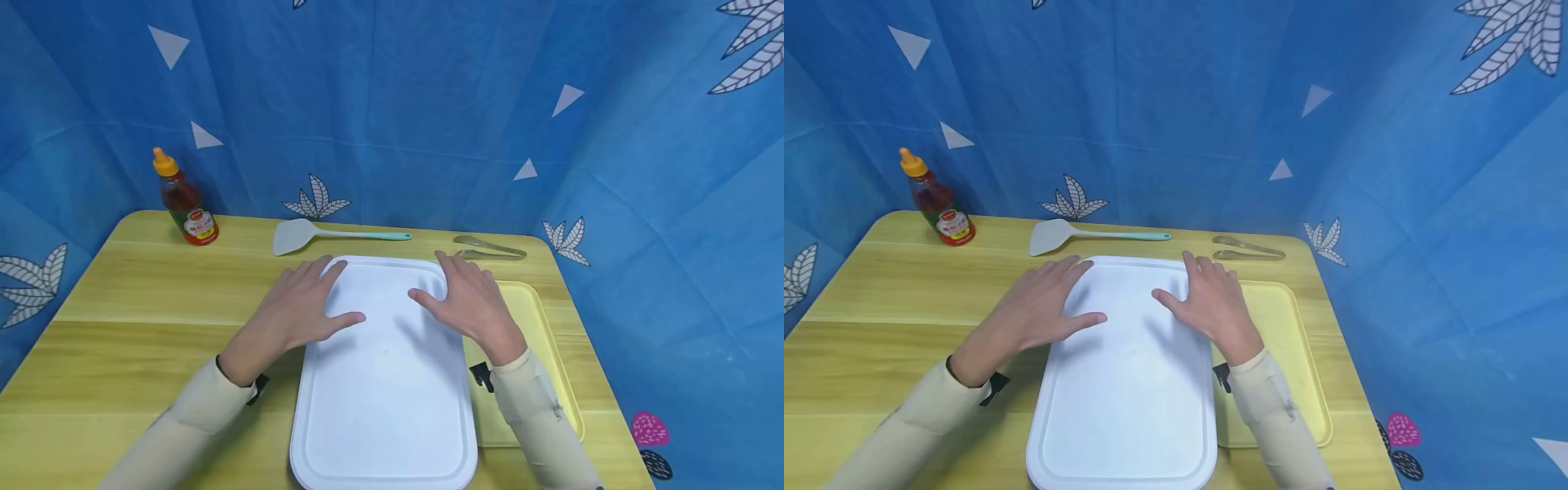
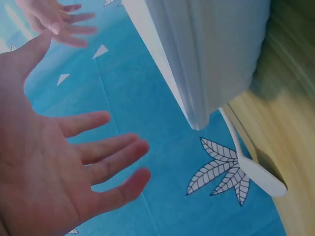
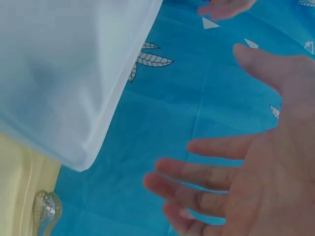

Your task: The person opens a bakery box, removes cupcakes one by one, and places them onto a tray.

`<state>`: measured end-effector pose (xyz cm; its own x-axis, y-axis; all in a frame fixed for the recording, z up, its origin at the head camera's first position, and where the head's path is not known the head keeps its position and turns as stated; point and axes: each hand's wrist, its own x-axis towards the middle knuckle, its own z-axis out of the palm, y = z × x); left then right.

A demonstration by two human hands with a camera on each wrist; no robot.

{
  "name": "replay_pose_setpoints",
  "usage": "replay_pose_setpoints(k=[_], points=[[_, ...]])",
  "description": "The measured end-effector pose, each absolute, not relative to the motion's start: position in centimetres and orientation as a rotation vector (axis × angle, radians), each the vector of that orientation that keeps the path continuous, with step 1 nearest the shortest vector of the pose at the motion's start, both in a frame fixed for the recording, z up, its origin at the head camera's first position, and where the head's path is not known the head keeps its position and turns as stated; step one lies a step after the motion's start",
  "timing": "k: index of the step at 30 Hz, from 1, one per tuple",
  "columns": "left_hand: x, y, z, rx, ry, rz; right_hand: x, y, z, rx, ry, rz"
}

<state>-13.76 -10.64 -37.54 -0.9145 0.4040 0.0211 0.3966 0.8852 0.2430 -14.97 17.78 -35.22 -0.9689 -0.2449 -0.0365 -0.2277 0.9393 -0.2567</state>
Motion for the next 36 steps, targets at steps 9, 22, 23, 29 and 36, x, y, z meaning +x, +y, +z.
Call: replay_pose_setpoints(k=[9, 22, 23, 29, 36], points=[[-12.4, -12.1, -39.1, 0.597, 3.077, 0.392, -13.7, 19.8, -36.2, -0.269, 2.965, -0.412], [-10.1, -13.9, -41.9, 0.498, 2.955, 0.499, -11.2, 22.4, -39.4, -0.192, 2.874, -0.440], [-9.9, -13.9, -41.9, 0.494, 2.943, 0.514, -11.1, 22.5, -39.5, -0.192, 2.870, -0.441], [-9.3, -14.1, -42.4, 0.469, 2.868, 0.610, -10.6, 23.0, -39.9, -0.192, 2.832, -0.481], [-9.1, -14.0, -43.0, 0.443, 2.852, 0.618, -10.7, 23.0, -40.3, -0.219, 2.824, -0.462]])
